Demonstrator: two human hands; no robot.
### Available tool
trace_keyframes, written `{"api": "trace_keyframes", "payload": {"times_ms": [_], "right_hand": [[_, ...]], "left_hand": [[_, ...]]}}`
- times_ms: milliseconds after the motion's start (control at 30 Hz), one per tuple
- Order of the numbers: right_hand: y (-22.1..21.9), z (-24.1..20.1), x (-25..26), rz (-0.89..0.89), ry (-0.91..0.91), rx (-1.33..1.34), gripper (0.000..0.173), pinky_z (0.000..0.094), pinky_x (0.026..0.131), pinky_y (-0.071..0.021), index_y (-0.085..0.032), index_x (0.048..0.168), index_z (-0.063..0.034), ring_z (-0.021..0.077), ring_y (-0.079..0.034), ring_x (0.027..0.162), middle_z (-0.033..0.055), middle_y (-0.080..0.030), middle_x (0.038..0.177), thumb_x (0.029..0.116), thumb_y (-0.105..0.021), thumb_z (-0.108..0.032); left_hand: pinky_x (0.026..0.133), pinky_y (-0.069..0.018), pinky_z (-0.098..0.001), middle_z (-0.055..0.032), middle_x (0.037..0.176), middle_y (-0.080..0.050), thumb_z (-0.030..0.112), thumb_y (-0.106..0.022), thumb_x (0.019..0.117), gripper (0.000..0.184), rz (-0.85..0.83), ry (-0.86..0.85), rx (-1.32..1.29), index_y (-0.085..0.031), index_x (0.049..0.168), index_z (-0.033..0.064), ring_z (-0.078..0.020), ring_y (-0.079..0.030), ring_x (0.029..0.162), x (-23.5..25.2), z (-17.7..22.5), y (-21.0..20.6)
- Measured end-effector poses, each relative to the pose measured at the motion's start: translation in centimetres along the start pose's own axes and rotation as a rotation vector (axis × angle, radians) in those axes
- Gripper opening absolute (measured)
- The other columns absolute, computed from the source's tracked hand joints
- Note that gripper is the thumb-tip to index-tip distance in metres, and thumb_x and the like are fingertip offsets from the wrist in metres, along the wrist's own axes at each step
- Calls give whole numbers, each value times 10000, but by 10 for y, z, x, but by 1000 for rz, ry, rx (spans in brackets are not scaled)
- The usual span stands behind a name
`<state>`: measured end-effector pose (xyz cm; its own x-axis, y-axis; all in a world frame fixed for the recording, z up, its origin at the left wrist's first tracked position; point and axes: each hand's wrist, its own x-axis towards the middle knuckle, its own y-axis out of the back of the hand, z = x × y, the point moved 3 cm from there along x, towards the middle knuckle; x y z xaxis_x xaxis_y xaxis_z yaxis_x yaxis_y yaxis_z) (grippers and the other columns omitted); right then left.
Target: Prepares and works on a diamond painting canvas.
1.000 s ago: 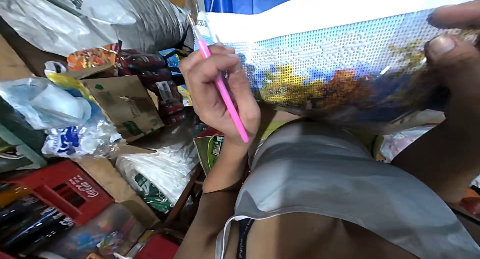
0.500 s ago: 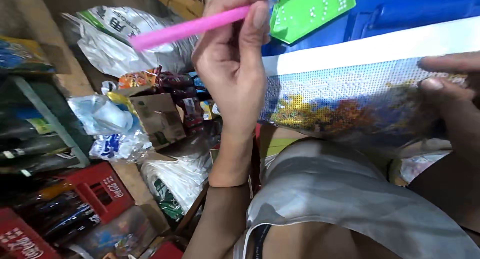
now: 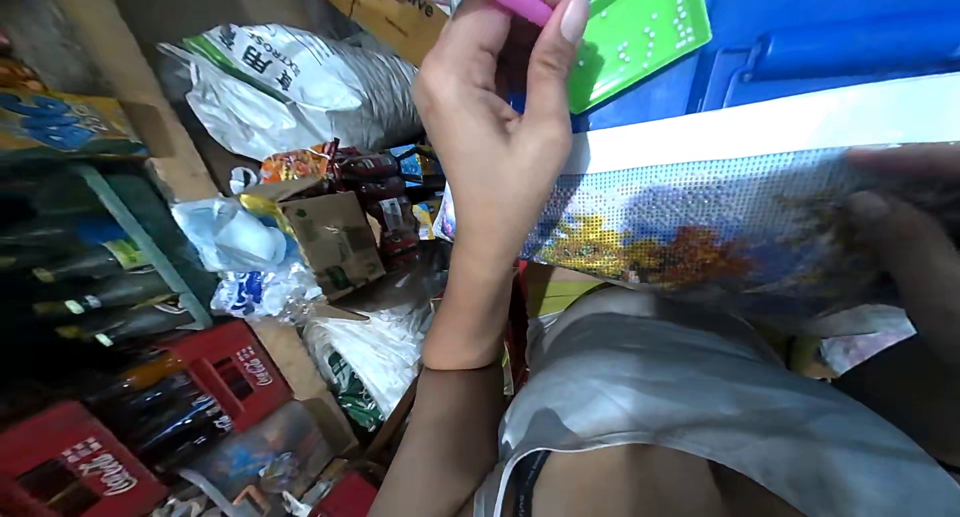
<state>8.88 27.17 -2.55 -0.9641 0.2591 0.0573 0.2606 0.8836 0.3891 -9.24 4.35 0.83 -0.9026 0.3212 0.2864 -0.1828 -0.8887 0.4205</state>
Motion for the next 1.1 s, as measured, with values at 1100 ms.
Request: {"api": "trace_keyframes", "payload": {"times_ms": [1100], "right_hand": [[0,-4,0,10,-28,-15,250,162,651,-459,-747,1171,-22,21,-575,770,45,-662,945,986,-665,-169]], "left_hand": [[700,-527,-177,-7,820,-685,62,-603,1014,164,-300,-120,181,-701,892,13,5,-648,769,14,15,-32]]}}
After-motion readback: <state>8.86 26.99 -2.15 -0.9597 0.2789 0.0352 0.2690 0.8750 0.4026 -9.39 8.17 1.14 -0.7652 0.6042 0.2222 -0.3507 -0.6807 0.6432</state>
